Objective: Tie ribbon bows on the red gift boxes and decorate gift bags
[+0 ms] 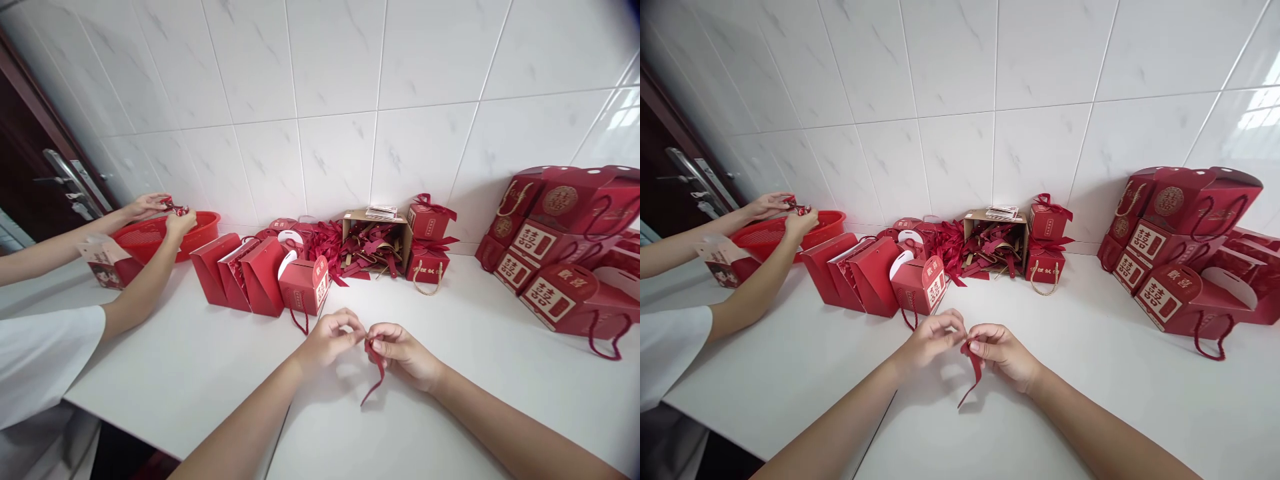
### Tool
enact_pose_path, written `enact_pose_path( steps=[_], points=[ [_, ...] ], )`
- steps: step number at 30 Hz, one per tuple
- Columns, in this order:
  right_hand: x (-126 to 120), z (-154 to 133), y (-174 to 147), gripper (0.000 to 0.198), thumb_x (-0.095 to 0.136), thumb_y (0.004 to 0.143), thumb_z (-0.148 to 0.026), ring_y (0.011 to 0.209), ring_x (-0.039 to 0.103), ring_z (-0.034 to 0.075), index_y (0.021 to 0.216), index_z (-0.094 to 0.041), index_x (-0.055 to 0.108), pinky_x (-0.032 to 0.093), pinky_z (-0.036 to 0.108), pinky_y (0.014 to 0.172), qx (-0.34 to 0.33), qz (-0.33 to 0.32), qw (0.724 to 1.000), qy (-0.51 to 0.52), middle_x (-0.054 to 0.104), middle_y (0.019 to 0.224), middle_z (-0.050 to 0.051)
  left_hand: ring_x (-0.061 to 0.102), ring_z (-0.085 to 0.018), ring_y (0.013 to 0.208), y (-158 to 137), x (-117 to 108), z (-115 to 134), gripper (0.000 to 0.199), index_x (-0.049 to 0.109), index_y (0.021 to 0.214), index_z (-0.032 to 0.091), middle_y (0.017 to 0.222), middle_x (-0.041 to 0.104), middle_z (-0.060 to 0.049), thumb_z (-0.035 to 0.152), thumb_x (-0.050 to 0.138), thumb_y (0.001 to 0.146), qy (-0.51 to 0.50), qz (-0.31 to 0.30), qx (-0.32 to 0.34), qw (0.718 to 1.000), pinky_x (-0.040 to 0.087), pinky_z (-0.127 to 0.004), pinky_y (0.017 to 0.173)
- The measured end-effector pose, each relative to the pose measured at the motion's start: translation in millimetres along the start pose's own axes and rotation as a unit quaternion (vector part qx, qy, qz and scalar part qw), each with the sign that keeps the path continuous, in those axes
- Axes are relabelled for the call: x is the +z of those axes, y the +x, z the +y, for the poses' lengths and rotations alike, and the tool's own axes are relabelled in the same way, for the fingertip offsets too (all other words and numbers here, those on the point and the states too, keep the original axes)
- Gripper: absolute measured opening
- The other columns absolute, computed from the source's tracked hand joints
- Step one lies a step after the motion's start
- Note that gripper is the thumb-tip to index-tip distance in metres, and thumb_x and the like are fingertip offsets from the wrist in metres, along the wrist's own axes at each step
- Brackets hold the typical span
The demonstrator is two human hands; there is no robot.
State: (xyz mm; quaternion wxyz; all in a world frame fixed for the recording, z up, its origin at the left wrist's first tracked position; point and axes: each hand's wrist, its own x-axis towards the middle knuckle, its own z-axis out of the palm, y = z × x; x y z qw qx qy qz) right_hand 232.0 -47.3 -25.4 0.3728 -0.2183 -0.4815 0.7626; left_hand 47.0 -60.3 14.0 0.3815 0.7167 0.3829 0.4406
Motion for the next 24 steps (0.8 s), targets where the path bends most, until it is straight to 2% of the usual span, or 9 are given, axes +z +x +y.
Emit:
enact_pose_path(
  steps=[2,3,6,8,11,14,16,20,24],
  points=[
    [-0.6,0.1,0.1,0.02,0.083,0.069,-0.036,0.051,0.045,0.004,0.076,-0.022,0.072,0.035,0.021,0.055,-0.001,0.014,1.0,0.013,0.068,0.069,-0.003,0.059,-0.019,0.083,1.9,-13.7,-1.6,0.016,0.064,0.082,0.018,0.088,0.06,-0.005,0.034,0.065,0.08,0.061,0.141,0.04,0.987,0.05,-0.031,0.074],
    [-0.9,0.2,0.0,0.018,0.083,0.07,-0.035,0.052,0.046,0.004,0.076,-0.022,0.072,0.036,0.02,0.056,0.0,0.019,1.0,0.017,0.068,0.071,-0.003,0.057,-0.02,0.093,3.1,-24.2,-3.4,0.019,0.062,0.092,0.019,0.098,0.058,-0.007,0.033,0.065,0.079,0.094,0.228,0.058,0.968,0.049,-0.034,0.081],
    [-1.4,0.9,-0.9,0.016,0.083,0.071,-0.033,0.056,0.049,0.005,0.076,-0.021,0.072,0.036,0.02,0.057,0.014,0.031,0.999,0.023,0.069,0.073,-0.001,0.043,-0.026,0.118,6.8,-65.2,-12.2,0.048,0.045,0.117,0.019,0.125,0.044,-0.013,0.029,0.067,0.075,0.178,0.458,0.086,0.866,0.039,-0.041,0.099],
    [-1.8,2.0,-1.8,0.016,0.083,0.071,-0.033,0.06,0.053,0.007,0.077,-0.021,0.073,0.037,0.021,0.059,0.027,0.037,0.999,0.019,0.07,0.076,0.0,0.041,-0.027,0.121,8.1,-91.6,-19.8,0.057,0.038,0.124,0.017,0.13,0.041,-0.017,0.028,0.066,0.075,0.218,0.534,0.084,0.812,0.036,-0.045,0.102],
    [-2.8,3.8,-2.8,0.015,0.082,0.071,-0.033,0.065,0.056,0.009,0.078,-0.022,0.074,0.04,0.023,0.064,0.037,0.034,0.999,0.006,0.072,0.08,0.001,0.047,-0.029,0.118,8.9,-115.2,-31.2,0.062,0.04,0.126,0.017,0.125,0.052,-0.016,0.03,0.069,0.073,0.263,0.556,0.075,0.785,0.034,-0.049,0.104],
    [-3.3,4.6,-3.8,0.014,0.081,0.073,-0.034,0.07,0.057,0.01,0.078,-0.023,0.074,0.041,0.024,0.068,0.036,0.026,0.999,-0.007,0.072,0.081,0.001,0.052,-0.033,0.114,9.9,-120.0,-40.3,0.068,0.044,0.127,0.017,0.114,0.061,-0.014,0.03,0.075,0.067,0.294,0.541,0.067,0.785,0.03,-0.058,0.105],
    [-3.1,4.6,-4.3,0.013,0.08,0.074,-0.034,0.072,0.058,0.011,0.078,-0.023,0.075,0.042,0.024,0.07,0.034,0.02,0.999,-0.016,0.071,0.081,0.001,0.056,-0.033,0.108,10.1,-119.4,-42.7,0.064,0.045,0.127,0.016,0.107,0.063,-0.014,0.026,0.072,0.069,0.301,0.538,0.075,0.784,0.033,-0.059,0.102],
    [-2.9,5.8,-4.2,0.015,0.08,0.073,-0.036,0.072,0.057,0.011,0.079,-0.022,0.075,0.042,0.025,0.071,0.031,0.015,0.999,-0.039,0.07,0.079,0.001,0.057,-0.027,0.106,4.7,-118.7,-30.8,0.053,0.034,0.129,0.013,0.117,0.052,-0.018,0.024,0.053,0.081,0.294,0.57,0.142,0.754,0.046,-0.046,0.094],
    [-2.7,8.3,-2.6,0.019,0.081,0.071,-0.038,0.069,0.055,0.012,0.079,-0.021,0.076,0.042,0.026,0.068,0.027,0.019,0.997,-0.071,0.069,0.075,0.002,0.047,-0.024,0.119,-3.0,-108.8,-2.6,0.057,0.02,0.128,0.018,0.131,0.031,-0.019,0.033,0.05,0.083,0.292,0.608,0.233,0.701,0.045,-0.042,0.099]
  ],
)
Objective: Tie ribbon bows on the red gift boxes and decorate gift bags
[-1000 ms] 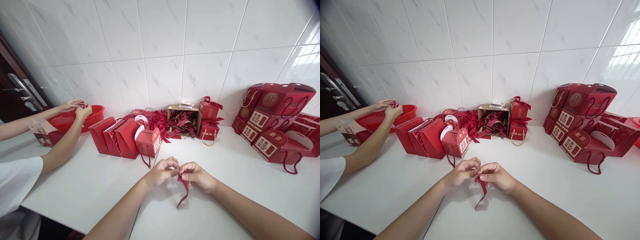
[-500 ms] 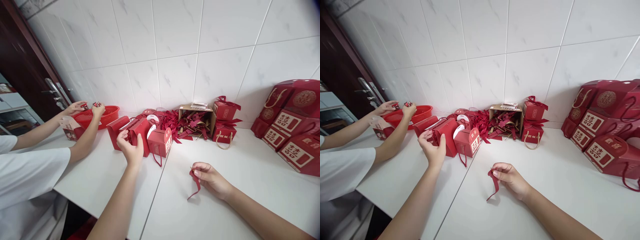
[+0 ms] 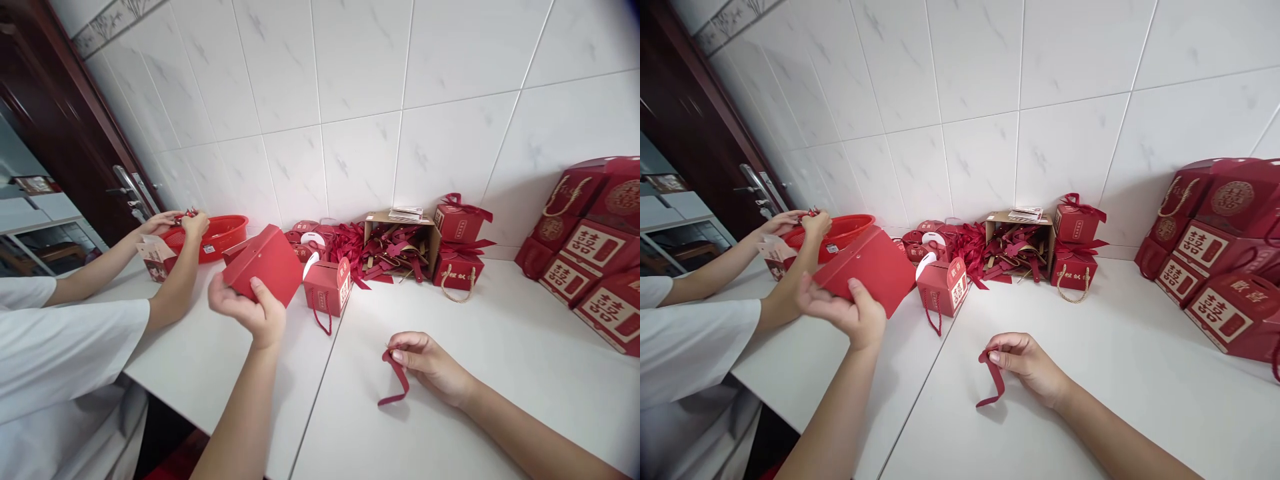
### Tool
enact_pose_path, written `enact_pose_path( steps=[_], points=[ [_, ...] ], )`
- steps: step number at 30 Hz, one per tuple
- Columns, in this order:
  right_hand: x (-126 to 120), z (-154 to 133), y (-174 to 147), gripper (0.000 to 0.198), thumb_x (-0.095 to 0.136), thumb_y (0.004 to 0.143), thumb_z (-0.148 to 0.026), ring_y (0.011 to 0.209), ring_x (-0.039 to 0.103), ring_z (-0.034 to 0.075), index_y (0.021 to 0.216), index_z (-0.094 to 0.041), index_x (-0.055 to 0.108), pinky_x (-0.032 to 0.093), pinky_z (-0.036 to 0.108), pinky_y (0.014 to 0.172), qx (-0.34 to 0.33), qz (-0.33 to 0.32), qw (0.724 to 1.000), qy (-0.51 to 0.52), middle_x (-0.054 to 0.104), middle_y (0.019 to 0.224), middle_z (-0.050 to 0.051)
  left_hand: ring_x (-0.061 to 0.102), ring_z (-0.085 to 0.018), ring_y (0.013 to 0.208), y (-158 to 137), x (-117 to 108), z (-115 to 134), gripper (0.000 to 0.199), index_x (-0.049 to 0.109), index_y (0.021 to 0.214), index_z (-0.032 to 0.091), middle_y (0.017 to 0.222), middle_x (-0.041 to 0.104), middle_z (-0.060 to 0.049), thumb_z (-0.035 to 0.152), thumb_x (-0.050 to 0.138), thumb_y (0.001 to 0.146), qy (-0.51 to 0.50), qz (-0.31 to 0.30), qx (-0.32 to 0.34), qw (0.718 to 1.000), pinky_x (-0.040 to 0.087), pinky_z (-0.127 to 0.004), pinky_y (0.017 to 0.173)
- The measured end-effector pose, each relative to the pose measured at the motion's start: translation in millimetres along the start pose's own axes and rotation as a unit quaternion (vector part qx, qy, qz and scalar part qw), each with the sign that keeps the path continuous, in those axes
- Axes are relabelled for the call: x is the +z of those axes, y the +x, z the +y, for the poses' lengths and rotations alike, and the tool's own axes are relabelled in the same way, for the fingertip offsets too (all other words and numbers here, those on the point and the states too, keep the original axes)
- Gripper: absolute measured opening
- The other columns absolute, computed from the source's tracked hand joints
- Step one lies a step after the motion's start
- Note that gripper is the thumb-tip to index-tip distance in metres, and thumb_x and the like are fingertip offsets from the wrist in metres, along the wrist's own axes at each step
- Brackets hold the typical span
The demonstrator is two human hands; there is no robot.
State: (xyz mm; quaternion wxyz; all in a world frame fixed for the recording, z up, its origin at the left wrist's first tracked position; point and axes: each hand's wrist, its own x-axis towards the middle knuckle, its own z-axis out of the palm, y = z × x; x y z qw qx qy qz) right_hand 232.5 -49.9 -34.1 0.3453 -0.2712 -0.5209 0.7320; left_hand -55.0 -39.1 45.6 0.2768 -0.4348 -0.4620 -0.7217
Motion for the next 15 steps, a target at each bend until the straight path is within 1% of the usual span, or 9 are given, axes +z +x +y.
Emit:
enact_pose_path(
  steps=[1,3,4,7,9,10,12,14,15],
  points=[
    [0.7,0.0,0.3,0.02,0.081,0.071,-0.038,0.069,0.056,0.013,0.079,-0.021,0.076,0.042,0.027,0.069,-0.002,0.0,1.0,-0.005,0.07,0.076,0.003,0.045,-0.024,0.119,0.8,-1.3,8.1,0.055,0.02,0.127,0.019,0.13,0.029,-0.018,0.035,0.05,0.083,-0.009,0.024,0.025,0.999,0.045,-0.043,0.099],
    [3.0,-1.2,0.3,0.019,0.081,0.071,-0.037,0.071,0.058,0.013,0.077,-0.02,0.076,0.043,0.028,0.07,-0.005,-0.008,1.0,-0.019,0.072,0.079,0.004,0.044,-0.023,0.117,-0.5,-2.4,22.9,0.051,0.026,0.124,0.019,0.124,0.03,-0.014,0.032,0.051,0.082,-0.023,0.062,0.089,0.994,0.043,-0.044,0.1],
    [4.5,-2.2,0.2,0.019,0.081,0.07,-0.036,0.071,0.059,0.014,0.076,-0.019,0.076,0.044,0.028,0.07,-0.005,-0.015,1.0,-0.026,0.072,0.079,0.005,0.043,-0.023,0.116,-2.0,-2.7,28.9,0.048,0.029,0.122,0.019,0.12,0.032,-0.012,0.029,0.052,0.081,-0.027,0.072,0.122,0.99,0.041,-0.046,0.102],
    [9.0,-5.5,-0.6,0.018,0.082,0.069,-0.034,0.072,0.062,0.017,0.073,-0.018,0.075,0.046,0.031,0.071,0.003,-0.044,0.998,-0.04,0.072,0.075,0.005,0.043,-0.022,0.111,-6.3,-5.9,39.5,0.044,0.037,0.115,0.019,0.109,0.034,-0.007,0.019,0.055,0.075,-0.016,0.075,0.201,0.977,0.033,-0.05,0.108],
    [11.1,-6.8,-1.0,0.018,0.083,0.067,-0.033,0.07,0.062,0.016,0.073,-0.018,0.076,0.046,0.031,0.07,0.005,-0.054,0.998,-0.043,0.071,0.072,0.004,0.044,-0.022,0.106,-6.7,-10.5,41.7,0.043,0.039,0.11,0.019,0.106,0.032,-0.005,0.017,0.057,0.071,0.004,0.098,0.239,0.966,0.034,-0.052,0.107],
    [12.0,-7.1,-1.2,0.018,0.084,0.066,-0.033,0.068,0.061,0.015,0.073,-0.018,0.076,0.046,0.031,0.07,0.005,-0.056,0.997,-0.046,0.07,0.071,0.003,0.044,-0.022,0.104,-6.0,-13.1,42.4,0.043,0.038,0.107,0.019,0.105,0.031,-0.005,0.017,0.058,0.069,0.015,0.114,0.251,0.961,0.036,-0.052,0.104],
    [13.7,-7.4,-1.3,0.018,0.084,0.065,-0.033,0.064,0.057,0.013,0.073,-0.019,0.076,0.045,0.029,0.068,0.005,-0.055,0.997,-0.051,0.066,0.068,0.001,0.044,-0.023,0.102,-2.7,-17.2,44.9,0.044,0.036,0.104,0.021,0.103,0.029,-0.004,0.019,0.06,0.067,0.026,0.141,0.251,0.957,0.041,-0.051,0.098],
    [15.2,-7.7,-0.6,0.018,0.084,0.066,-0.034,0.064,0.055,0.012,0.072,-0.02,0.076,0.045,0.028,0.068,-0.011,-0.045,0.997,-0.056,0.063,0.068,0.0,0.043,-0.023,0.099,2.0,-18.6,50.0,0.046,0.033,0.105,0.022,0.102,0.026,-0.004,0.025,0.06,0.068,0.023,0.149,0.225,0.963,0.045,-0.05,0.092],
    [15.5,-7.9,0.1,0.018,0.084,0.066,-0.035,0.067,0.055,0.012,0.072,-0.02,0.076,0.045,0.028,0.069,-0.031,-0.029,0.997,-0.059,0.063,0.072,0.001,0.042,-0.024,0.099,4.6,-18.1,53.3,0.047,0.032,0.106,0.022,0.101,0.024,-0.004,0.028,0.059,0.068,0.021,0.151,0.206,0.967,0.044,-0.05,0.092]
  ],
)
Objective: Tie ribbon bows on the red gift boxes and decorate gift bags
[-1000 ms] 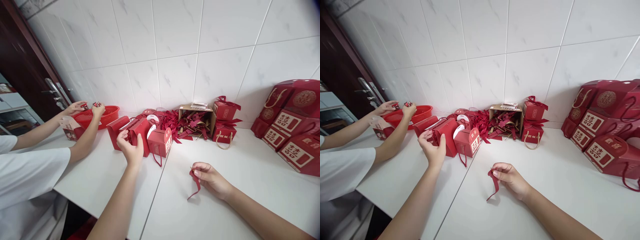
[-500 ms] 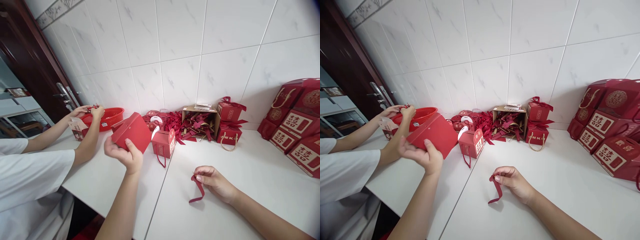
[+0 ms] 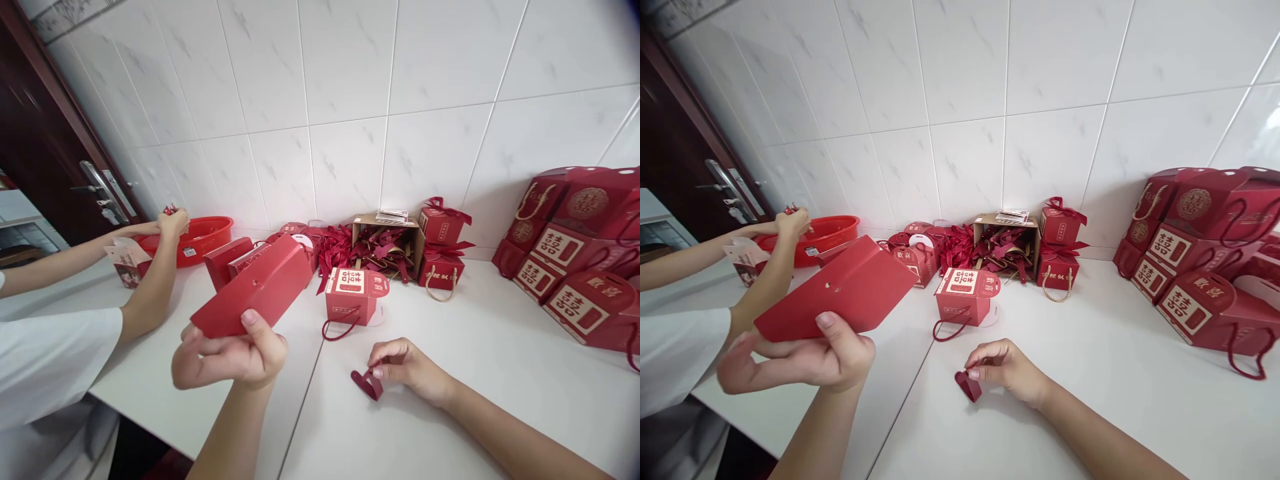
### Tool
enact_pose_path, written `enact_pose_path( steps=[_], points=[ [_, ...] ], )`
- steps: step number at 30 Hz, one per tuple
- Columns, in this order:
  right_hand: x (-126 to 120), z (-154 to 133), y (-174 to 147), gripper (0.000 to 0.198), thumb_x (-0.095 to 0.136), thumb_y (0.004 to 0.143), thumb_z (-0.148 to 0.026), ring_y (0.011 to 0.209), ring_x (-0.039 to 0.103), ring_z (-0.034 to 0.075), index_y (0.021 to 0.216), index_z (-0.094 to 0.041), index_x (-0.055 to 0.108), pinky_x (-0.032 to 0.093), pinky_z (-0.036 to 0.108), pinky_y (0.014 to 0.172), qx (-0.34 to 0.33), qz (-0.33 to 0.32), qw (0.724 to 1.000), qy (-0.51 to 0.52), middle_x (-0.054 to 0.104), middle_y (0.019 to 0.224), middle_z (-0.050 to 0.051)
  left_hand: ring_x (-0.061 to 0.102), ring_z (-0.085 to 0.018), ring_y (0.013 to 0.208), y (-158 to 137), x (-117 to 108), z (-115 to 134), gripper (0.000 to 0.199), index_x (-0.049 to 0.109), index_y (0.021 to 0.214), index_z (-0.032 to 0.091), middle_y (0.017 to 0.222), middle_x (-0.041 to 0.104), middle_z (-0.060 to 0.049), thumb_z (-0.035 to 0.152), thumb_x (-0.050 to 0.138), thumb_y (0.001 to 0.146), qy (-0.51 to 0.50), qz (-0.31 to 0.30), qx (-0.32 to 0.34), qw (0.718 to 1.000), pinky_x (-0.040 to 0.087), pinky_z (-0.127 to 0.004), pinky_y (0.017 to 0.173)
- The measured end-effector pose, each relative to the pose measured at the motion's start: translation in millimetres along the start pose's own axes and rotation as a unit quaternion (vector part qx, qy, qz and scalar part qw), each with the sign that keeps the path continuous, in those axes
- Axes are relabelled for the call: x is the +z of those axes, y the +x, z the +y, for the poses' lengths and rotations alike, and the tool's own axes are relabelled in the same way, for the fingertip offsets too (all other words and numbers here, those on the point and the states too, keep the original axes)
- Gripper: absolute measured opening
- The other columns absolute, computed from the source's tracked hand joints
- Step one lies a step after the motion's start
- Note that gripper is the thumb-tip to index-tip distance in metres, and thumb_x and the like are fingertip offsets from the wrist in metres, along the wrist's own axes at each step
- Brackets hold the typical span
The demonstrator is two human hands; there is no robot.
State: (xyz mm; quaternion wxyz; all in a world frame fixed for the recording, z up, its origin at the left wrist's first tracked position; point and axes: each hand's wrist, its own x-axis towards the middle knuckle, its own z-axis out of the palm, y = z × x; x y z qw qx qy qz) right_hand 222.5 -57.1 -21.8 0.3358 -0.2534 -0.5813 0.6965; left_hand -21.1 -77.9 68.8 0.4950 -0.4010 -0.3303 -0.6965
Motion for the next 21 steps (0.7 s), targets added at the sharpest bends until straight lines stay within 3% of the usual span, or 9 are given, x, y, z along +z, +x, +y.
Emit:
enact_pose_path(
  steps=[2,4,7,9,13,17,21],
  points=[
    [-1.5,0.1,2.3,0.021,0.083,0.066,-0.04,0.078,0.057,0.015,0.071,-0.021,0.076,0.047,0.03,0.075,-0.055,0.078,0.995,-0.018,0.062,0.088,0.003,0.039,-0.024,0.099,6.2,3.9,4.7,0.048,0.03,0.105,0.022,0.101,0.022,-0.005,0.034,0.057,0.068,0.004,0.007,-0.047,0.999,0.042,-0.052,0.094],
    [-6.2,1.0,5.7,0.026,0.082,0.065,-0.045,0.093,0.057,0.02,0.073,-0.022,0.076,0.047,0.031,0.079,-0.093,0.208,0.973,-0.035,0.058,0.109,0.006,0.036,-0.025,0.1,10.0,7.7,8.1,0.047,0.029,0.101,0.023,0.1,0.02,-0.004,0.039,0.056,0.066,0.012,0.016,-0.09,0.996,0.036,-0.054,0.099],
    [-15.0,0.1,13.1,0.031,0.082,0.062,-0.049,0.114,0.052,0.027,0.08,-0.024,0.076,0.047,0.034,0.082,-0.084,0.35,0.933,-0.03,0.052,0.131,0.007,0.035,-0.025,0.101,8.8,10.4,6.7,0.047,0.028,0.097,0.023,0.098,0.02,-0.004,0.042,0.056,0.064,0.024,0.02,-0.118,0.993,0.033,-0.054,0.1],
    [-15.9,-6.1,21.3,0.03,0.082,0.064,-0.046,0.119,0.05,0.028,0.084,-0.024,0.076,0.044,0.037,0.089,-0.096,0.337,0.937,0.003,0.057,0.13,0.007,0.036,-0.025,0.1,4.1,10.1,1.1,0.048,0.028,0.098,0.023,0.099,0.021,-0.004,0.042,0.056,0.064,0.027,0.009,-0.127,0.992,0.034,-0.053,0.099],
    [3.4,-35.1,49.1,0.026,0.082,0.066,-0.041,0.104,0.058,0.023,0.085,-0.025,0.075,0.043,0.038,0.094,-0.16,0.237,0.956,0.066,0.07,0.106,0.004,0.036,-0.026,0.103,-8.3,7.6,-16.0,0.049,0.028,0.099,0.023,0.098,0.023,-0.005,0.041,0.058,0.064,0.009,-0.02,-0.121,0.992,0.039,-0.05,0.094],
    [30.3,-62.7,75.0,0.027,0.089,0.055,-0.038,0.106,0.06,0.023,0.075,-0.026,0.074,0.046,0.038,0.09,-0.174,0.18,0.959,0.134,0.065,0.124,0.003,0.035,-0.027,0.106,-14.8,6.6,-30.2,0.049,0.029,0.099,0.023,0.098,0.024,-0.004,0.04,0.06,0.064,0.011,-0.018,-0.131,0.991,0.035,-0.05,0.097],
    [33.0,-63.9,73.1,0.021,0.087,0.06,-0.034,0.111,0.059,0.023,0.074,-0.027,0.074,0.045,0.038,0.092,-0.193,0.149,0.96,0.141,0.064,0.126,0.003,0.036,-0.027,0.106,-8.6,4.1,-32.1,0.047,0.031,0.101,0.023,0.098,0.026,-0.005,0.038,0.06,0.067,0.025,-0.005,-0.113,0.993,0.031,-0.052,0.102]
  ],
)
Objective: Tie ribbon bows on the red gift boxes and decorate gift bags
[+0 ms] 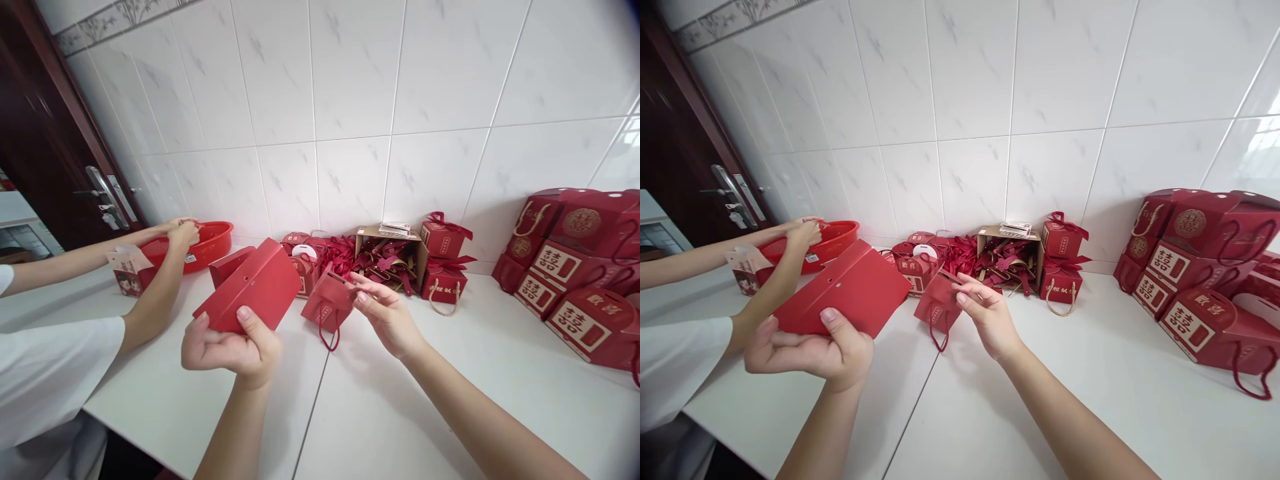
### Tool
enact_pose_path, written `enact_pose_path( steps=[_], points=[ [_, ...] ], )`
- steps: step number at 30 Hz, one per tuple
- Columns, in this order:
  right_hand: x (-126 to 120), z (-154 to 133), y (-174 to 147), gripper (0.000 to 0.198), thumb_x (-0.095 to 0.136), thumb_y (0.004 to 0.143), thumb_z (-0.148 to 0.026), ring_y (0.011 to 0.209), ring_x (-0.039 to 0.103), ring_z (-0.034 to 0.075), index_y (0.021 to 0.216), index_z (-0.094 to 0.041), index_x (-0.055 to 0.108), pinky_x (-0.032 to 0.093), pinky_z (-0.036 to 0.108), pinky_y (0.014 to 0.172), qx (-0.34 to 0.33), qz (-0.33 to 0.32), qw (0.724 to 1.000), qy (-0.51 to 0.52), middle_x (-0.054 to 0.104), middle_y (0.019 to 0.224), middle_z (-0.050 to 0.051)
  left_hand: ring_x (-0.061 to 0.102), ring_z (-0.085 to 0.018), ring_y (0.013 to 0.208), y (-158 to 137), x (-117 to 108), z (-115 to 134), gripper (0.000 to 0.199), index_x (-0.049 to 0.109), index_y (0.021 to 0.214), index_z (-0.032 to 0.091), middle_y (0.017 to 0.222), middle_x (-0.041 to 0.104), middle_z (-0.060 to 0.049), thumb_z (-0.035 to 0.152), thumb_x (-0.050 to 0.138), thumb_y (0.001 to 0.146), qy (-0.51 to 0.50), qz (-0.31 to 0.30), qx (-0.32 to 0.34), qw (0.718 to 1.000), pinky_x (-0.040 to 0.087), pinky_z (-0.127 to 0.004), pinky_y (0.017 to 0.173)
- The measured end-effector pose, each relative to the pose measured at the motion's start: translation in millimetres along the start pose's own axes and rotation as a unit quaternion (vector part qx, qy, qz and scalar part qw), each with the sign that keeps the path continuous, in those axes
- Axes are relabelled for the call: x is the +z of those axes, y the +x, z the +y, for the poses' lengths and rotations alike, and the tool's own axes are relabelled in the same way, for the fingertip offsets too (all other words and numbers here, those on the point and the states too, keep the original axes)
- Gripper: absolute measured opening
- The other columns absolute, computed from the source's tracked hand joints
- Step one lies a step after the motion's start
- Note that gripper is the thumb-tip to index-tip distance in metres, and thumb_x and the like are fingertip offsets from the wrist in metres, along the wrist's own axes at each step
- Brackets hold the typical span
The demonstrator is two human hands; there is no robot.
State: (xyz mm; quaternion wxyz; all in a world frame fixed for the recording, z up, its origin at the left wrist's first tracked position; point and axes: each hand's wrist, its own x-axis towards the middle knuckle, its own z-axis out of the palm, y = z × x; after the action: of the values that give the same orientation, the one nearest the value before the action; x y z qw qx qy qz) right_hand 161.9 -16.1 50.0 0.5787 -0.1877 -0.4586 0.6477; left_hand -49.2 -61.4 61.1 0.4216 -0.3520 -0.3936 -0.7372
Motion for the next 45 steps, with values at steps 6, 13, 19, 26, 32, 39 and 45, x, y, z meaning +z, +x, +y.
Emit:
enact_pose_path(
  steps=[6,13,19,26,32,39,45],
  points=[
    [-41.5,19.7,-9.0,0.032,0.082,0.062,-0.048,0.081,0.061,0.018,0.084,-0.027,0.074,0.045,0.032,0.071,0.015,0.106,0.985,-0.134,0.072,0.095,0.003,0.041,-0.024,0.102,5.7,-5.6,7.4,0.043,0.032,0.107,0.021,0.101,0.027,-0.005,0.038,0.056,0.076,0.029,0.042,0.031,0.998,0.038,-0.052,0.1],
    [-94.0,35.4,-0.3,0.039,0.075,0.064,-0.052,0.073,0.061,0.021,0.086,-0.02,0.073,0.042,0.033,0.063,-0.007,0.184,0.947,-0.264,0.071,0.082,0.008,0.053,-0.017,0.09,-31.1,-10.1,47.1,0.037,0.036,0.111,0.022,0.11,0.04,-0.009,0.013,0.056,0.082,-0.135,-0.115,0.038,0.983,0.053,-0.034,0.073],
    [-151.0,6.1,-7.6,0.019,0.068,0.065,-0.035,0.083,0.061,0.026,0.078,-0.022,0.071,0.045,0.041,0.075,-0.065,0.19,0.875,-0.44,0.07,0.094,0.009,0.056,-0.017,0.074,-86.6,-19.3,81.4,0.04,0.037,0.123,0.025,0.09,0.05,-0.006,0.007,0.043,0.088,-0.285,-0.338,0.004,0.897,0.053,-0.033,0.065],
    [-168.9,-12.7,-24.0,0.017,0.056,0.066,-0.019,0.086,0.064,0.025,0.07,-0.024,0.071,0.047,0.034,0.064,-0.088,0.065,0.786,-0.609,0.067,0.101,0.007,0.059,-0.022,0.105,-95.1,-4.3,70.9,0.049,0.032,0.137,0.021,0.112,0.054,-0.013,0.012,0.048,0.091,-0.27,-0.419,-0.117,0.859,0.051,-0.039,0.088],
    [-141.1,-42.2,35.1,0.019,0.052,0.078,-0.02,0.095,0.061,0.024,0.082,-0.022,0.07,0.048,0.035,0.082,-0.155,0.096,0.71,-0.68,0.061,0.107,0.01,0.06,-0.022,0.108,-91.1,1.8,54.3,0.032,0.042,0.128,0.025,0.117,0.059,-0.01,0.024,0.045,0.096,-0.238,-0.506,-0.212,0.801,0.05,-0.035,0.088],
    [-122.3,-90.2,145.7,0.024,0.048,0.091,-0.021,0.099,0.061,0.025,0.108,-0.017,0.065,0.05,0.038,0.082,-0.123,0.225,0.641,-0.723,0.058,0.119,0.013,0.06,-0.019,0.093,-92.5,2.0,54.7,0.017,0.05,0.112,0.023,0.102,0.059,-0.007,0.026,0.044,0.096,-0.238,-0.506,-0.222,0.799,0.05,-0.032,0.081],
    [-126.0,-91.9,174.0,0.033,0.057,0.093,-0.034,0.104,0.061,0.021,0.123,-0.018,0.056,0.053,0.043,0.088,-0.081,0.218,0.621,-0.748,0.058,0.125,0.009,0.054,-0.022,0.12,-93.5,-0.5,60.0,0.025,0.047,0.122,0.025,0.129,0.055,-0.011,0.026,0.04,0.098,-0.268,-0.497,-0.271,0.78,0.044,-0.037,0.099]
  ],
)
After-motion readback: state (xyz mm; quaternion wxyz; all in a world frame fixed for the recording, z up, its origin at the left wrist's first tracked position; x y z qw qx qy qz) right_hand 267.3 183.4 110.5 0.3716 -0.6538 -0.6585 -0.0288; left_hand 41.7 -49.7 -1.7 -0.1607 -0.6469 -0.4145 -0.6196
